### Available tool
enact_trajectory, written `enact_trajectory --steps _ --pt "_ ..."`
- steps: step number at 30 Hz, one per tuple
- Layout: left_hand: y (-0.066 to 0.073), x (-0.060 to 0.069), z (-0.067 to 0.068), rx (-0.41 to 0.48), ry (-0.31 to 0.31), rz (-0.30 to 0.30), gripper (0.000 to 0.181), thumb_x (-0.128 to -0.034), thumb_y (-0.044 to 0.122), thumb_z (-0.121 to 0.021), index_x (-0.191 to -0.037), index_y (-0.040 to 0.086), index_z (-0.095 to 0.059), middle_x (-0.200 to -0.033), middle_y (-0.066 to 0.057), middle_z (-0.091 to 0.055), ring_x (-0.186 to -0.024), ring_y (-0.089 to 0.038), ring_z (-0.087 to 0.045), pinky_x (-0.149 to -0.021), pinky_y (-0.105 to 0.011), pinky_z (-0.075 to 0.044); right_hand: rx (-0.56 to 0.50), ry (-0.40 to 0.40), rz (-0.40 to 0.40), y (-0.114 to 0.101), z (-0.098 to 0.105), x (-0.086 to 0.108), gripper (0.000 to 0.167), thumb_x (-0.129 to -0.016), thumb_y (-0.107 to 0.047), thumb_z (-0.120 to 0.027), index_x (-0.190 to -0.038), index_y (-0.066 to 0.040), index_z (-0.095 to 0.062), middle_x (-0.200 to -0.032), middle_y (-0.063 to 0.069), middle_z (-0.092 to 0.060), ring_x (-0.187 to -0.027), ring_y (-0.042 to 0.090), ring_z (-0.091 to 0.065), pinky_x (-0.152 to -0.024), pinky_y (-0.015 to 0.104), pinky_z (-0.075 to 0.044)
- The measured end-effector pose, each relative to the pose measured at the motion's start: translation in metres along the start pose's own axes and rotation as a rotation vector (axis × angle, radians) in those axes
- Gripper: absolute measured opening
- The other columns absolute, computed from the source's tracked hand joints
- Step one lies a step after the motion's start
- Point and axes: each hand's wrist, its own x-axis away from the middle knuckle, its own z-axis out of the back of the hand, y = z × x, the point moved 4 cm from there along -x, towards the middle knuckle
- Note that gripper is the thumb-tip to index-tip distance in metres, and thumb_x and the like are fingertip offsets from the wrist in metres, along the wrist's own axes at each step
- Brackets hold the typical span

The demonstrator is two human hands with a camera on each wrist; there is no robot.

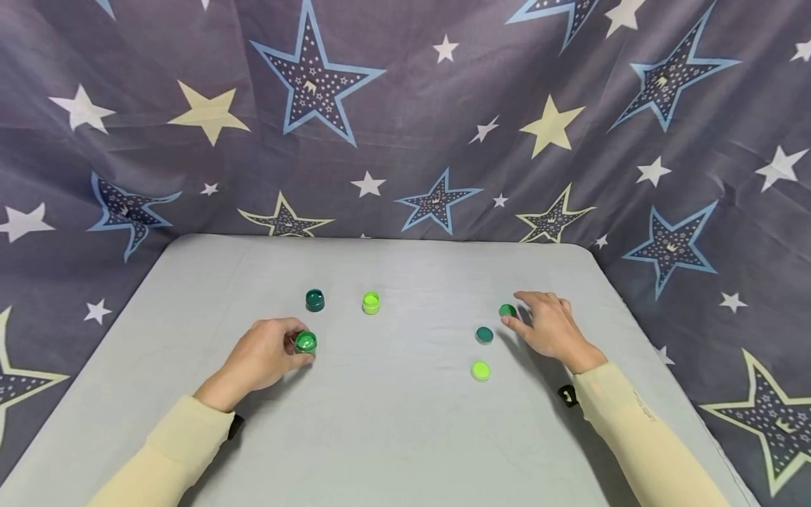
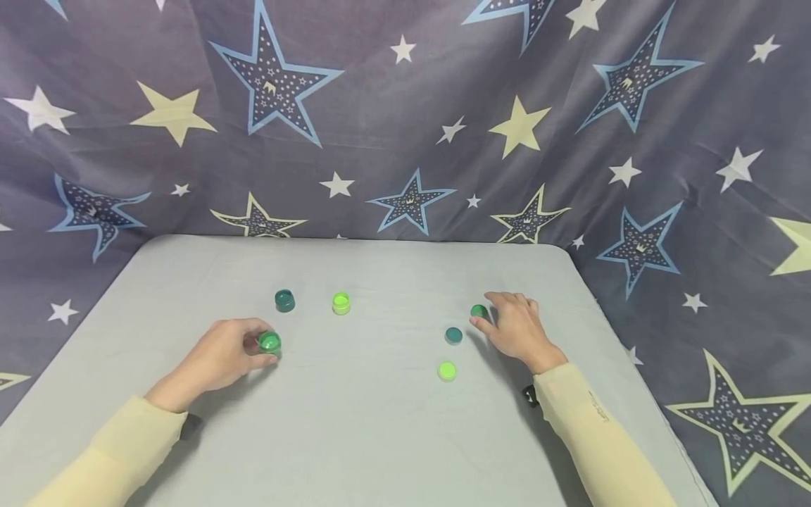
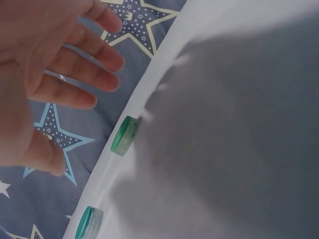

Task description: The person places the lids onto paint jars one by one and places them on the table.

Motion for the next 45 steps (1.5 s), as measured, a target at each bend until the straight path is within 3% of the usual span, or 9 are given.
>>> enact_trajectory --steps 15,28,45 --pt "0.024 0.019 -0.013 0.011 0.029 -0.003 0.026 -0.0784 0.016 -0.09 -0.1 0.013 -0.076 -0.079 0.007 -0.063 -0.071 -0.012 -0.054 -0.064 -0.031 -0.045 0.06 -0.038 0.027 -0.001 -0.003 -0.004 0.052 -0.095 -0.031 -0.074 -0.136 -0.001 -0.063 -0.136 0.023 -0.061 -0.122 0.044 -0.053 -0.093 0.057 -0.034" --pt "0.038 0.02 -0.015 0.01 0.044 -0.052 0.025 -0.0772 0.016 -0.09 -0.098 0.014 -0.077 -0.078 0.008 -0.062 -0.069 -0.01 -0.052 -0.062 -0.03 -0.044 0.094 -0.058 0.043 -0.006 -0.004 -0.011 0.045 -0.09 -0.024 -0.08 -0.129 -0.003 -0.068 -0.124 0.02 -0.068 -0.103 0.038 -0.059 -0.082 0.053 -0.036" --pt "0.048 0.018 -0.02 0.032 0.049 -0.068 0.025 -0.0752 0.01 -0.091 -0.097 0.013 -0.077 -0.082 0.006 -0.063 -0.073 -0.015 -0.057 -0.066 -0.03 -0.047 0.106 -0.097 0.021 -0.007 -0.009 -0.018 0.031 -0.09 -0.012 -0.079 -0.119 -0.007 -0.072 -0.107 0.014 -0.071 -0.095 0.035 -0.059 -0.079 0.051 -0.036"
